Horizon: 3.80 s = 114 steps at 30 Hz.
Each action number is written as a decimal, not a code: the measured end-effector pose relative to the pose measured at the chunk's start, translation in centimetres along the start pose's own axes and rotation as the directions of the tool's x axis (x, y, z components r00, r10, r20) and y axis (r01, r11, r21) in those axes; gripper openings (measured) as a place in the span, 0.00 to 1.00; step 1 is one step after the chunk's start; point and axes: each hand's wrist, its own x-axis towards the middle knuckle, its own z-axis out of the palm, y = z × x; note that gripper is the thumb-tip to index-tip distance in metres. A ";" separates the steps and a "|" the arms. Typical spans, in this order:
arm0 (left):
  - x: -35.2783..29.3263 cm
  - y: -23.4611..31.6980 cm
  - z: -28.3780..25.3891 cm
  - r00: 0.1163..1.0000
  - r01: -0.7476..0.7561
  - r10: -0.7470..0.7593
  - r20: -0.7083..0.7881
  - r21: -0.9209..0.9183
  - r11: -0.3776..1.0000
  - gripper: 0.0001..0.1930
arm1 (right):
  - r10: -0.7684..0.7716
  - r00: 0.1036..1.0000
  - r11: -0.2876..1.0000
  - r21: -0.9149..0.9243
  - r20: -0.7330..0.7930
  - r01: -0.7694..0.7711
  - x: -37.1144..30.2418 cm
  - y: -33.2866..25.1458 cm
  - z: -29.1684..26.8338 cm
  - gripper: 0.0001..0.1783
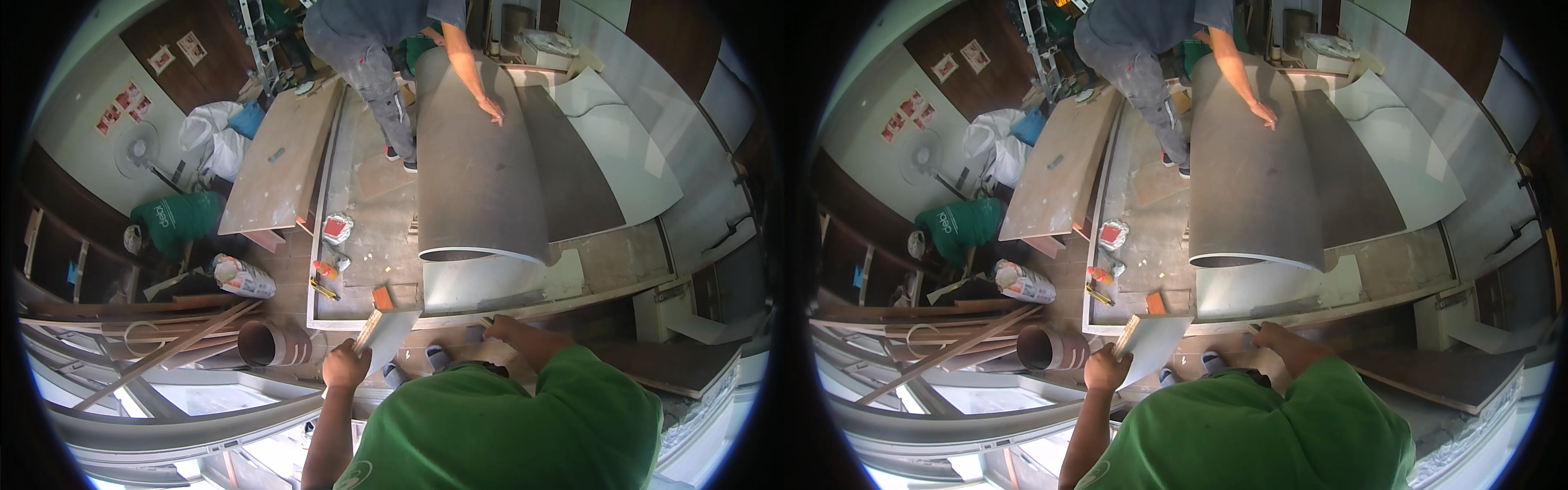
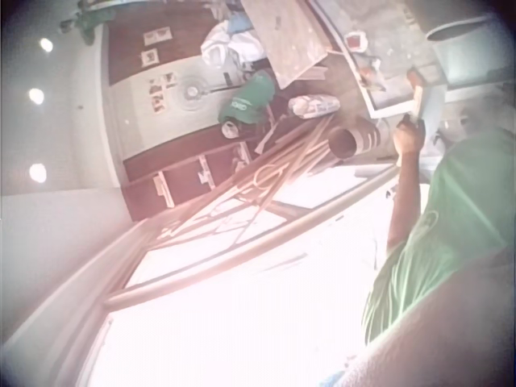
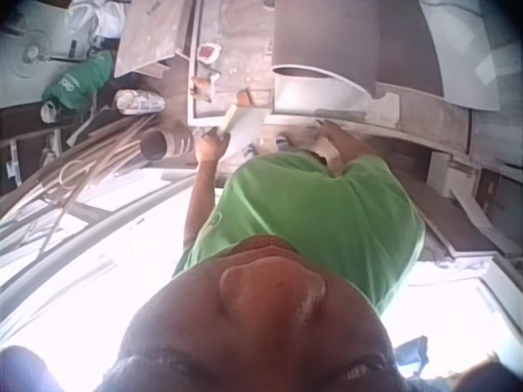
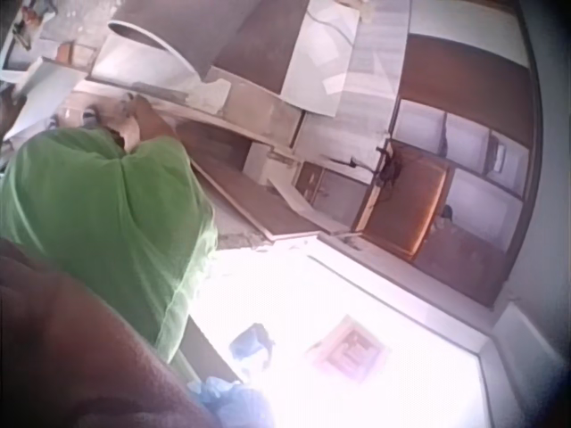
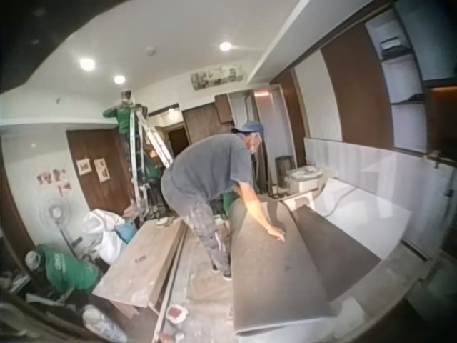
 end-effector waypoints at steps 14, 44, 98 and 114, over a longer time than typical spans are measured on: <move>-0.1 0.5 -0.8 0.994 0.045 -0.045 0.098 0.006 0.999 0.20 | -0.035 0.999 0.999 0.001 -0.019 0.035 1.3 1.6 1.0 0.39; -1.6 0.4 -1.8 0.977 0.150 -0.142 0.160 -0.040 0.988 0.23 | -0.057 0.995 0.996 0.077 0.080 0.051 0.0 0.3 0.6 0.39; 0.0 -0.2 -1.0 0.995 0.084 -0.079 0.058 -0.096 0.992 0.19 | 0.017 0.997 0.988 0.149 0.072 -0.028 -1.7 -1.0 0.2 0.40; -0.9 -0.8 -0.7 0.991 0.119 -0.110 0.082 -0.117 0.986 0.20 | 0.020 0.997 0.980 0.194 0.081 -0.035 -1.9 -1.7 1.1 0.39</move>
